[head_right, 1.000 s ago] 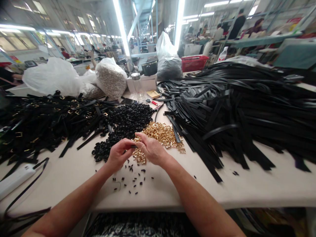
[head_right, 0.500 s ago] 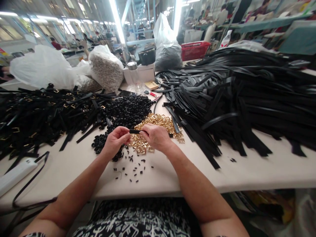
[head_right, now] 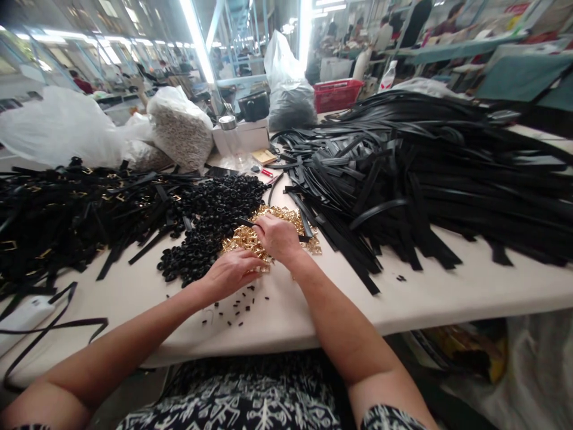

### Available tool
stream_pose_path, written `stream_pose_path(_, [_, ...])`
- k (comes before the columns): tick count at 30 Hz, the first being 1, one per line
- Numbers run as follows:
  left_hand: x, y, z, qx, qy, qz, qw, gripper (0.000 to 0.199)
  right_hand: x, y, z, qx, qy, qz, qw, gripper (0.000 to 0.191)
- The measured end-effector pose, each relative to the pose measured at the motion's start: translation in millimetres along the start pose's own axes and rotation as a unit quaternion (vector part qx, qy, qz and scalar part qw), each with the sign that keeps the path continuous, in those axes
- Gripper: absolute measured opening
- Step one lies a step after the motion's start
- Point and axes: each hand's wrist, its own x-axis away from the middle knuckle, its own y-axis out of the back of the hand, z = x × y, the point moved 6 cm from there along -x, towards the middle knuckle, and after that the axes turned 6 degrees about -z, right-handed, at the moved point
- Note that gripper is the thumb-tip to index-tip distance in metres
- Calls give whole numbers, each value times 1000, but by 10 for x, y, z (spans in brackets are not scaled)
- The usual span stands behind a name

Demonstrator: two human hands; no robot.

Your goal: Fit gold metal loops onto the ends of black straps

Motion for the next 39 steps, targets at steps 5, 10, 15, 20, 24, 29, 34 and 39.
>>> stream_pose_path(5, [-103,-140,78,-19,66,43,997,12,4,-9,5,-3,0,4,1000,22])
stream_pose_path(10, [-227,-147,61,-29,68,73,995,9,0,-20,0,-20,-12,21,1000,21])
stream_pose_path(15, [-260,-125,58,-60,49,83,993,5,-1,-28,3,-16,-11,28,999,21])
stream_pose_path(20, [-196,-114,53,-61,35,36,997,6,-7,-41,4,-14,-7,28,999,22])
stream_pose_path(24, [-91,10,149,-14,72,-24,997,10,-12,-34,7,-19,-4,20,1000,22])
stream_pose_path(29, [67,314,453,195,200,-110,954,9,-5,-46,7,-62,-8,21,998,20])
stream_pose_path(34, [180,454,670,414,320,-189,831,22,15,-77,42,-180,-5,25,983,14])
stream_pose_path(39, [233,401,728,483,331,-221,780,21,53,-90,121,-288,4,34,957,14])
